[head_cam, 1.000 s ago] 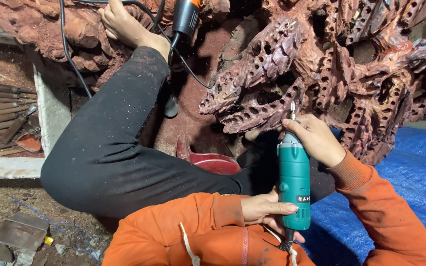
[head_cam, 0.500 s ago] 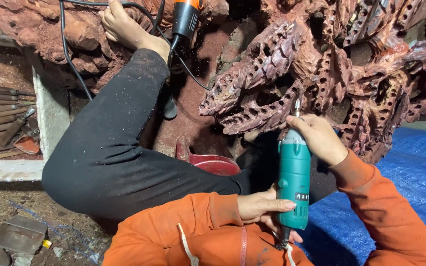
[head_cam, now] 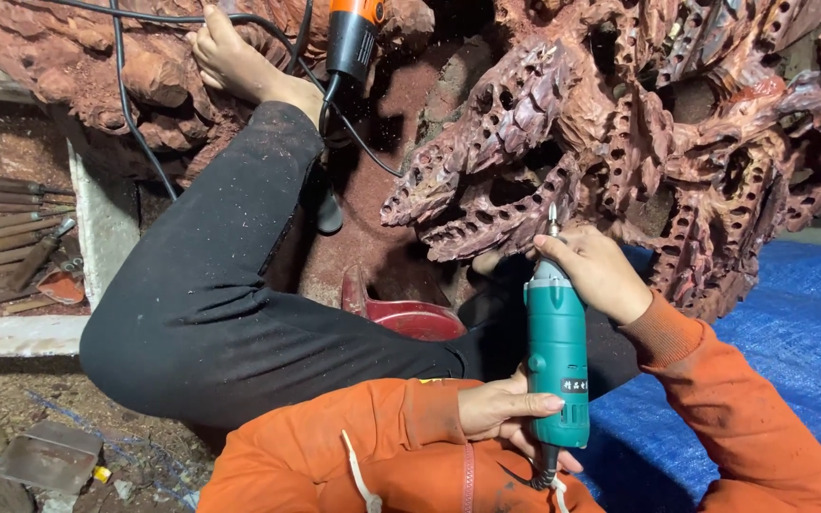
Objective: Carving intricate details into a large wooden sculpture using a handheld rotary tool
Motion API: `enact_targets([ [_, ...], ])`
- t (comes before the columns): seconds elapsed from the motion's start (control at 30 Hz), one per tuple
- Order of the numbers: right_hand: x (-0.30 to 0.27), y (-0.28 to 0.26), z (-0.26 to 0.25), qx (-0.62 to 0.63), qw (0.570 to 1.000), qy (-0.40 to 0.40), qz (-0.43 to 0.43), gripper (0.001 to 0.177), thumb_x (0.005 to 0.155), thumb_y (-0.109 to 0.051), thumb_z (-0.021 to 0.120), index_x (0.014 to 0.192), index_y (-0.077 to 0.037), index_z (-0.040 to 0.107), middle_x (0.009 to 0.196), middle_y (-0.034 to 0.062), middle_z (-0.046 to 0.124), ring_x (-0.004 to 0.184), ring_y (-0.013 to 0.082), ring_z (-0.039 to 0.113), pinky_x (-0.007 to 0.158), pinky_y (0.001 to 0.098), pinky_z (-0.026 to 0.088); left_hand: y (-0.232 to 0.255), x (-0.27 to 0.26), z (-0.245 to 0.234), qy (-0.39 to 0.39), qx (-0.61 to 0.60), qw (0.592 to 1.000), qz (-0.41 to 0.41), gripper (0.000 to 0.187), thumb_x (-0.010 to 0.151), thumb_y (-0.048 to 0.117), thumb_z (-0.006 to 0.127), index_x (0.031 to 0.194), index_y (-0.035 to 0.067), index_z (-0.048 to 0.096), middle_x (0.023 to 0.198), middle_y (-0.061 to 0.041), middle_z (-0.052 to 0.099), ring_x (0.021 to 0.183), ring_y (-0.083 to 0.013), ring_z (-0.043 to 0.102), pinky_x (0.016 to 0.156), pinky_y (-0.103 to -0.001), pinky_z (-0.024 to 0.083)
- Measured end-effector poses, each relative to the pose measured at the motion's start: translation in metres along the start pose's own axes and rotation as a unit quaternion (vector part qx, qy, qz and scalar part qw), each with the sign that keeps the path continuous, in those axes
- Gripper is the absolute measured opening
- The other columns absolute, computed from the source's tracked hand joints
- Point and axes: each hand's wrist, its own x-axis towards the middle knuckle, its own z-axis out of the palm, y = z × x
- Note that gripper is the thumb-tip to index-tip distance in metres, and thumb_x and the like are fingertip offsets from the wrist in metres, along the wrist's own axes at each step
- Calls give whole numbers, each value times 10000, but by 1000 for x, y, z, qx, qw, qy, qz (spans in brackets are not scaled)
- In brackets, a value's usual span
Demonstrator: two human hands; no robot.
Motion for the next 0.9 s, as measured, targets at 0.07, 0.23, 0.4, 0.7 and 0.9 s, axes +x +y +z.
enact_targets([
  [0.07,2,11,6,-16,1000,8,-25,541,992,-381,529,674,22,698,759,132,714,754,262,634,753,337,519,-3,0,-1,6,-25,1000,0,531,1158,152,574,1536,-4,235,1216,-281,579,1060,-445,687,812,-368,663],
  [0.23,-6,-3,4,50,999,-15,10,455,952,-364,554,879,3,812,720,118,735,577,211,624,579,311,523,-10,-1,-9,0,-31,1000,0,643,1164,132,579,1621,72,131,1295,-271,529,1111,-471,653,875,-424,644],
  [0.4,-11,3,9,94,995,-14,-1,432,935,-332,575,875,24,813,722,110,739,588,189,616,579,290,519,-17,-4,-14,20,-16,1000,-17,682,1144,142,616,1617,52,133,1294,-273,542,1080,-429,684,874,-397,649],
  [0.7,-25,15,30,196,978,-25,71,533,931,-409,501,872,8,828,873,112,803,763,218,704,790,292,540,1,-23,25,111,196,973,-48,931,1062,299,611,1706,225,-58,1372,-217,502,1054,-352,666,853,-383,593],
  [0.9,-14,5,55,470,880,28,-62,487,1017,-320,496,883,52,781,836,129,751,710,186,646,723,277,527,32,-40,65,275,470,837,42,690,869,278,653,1431,45,328,1287,-141,527,1115,-211,539,992,-350,465],
])
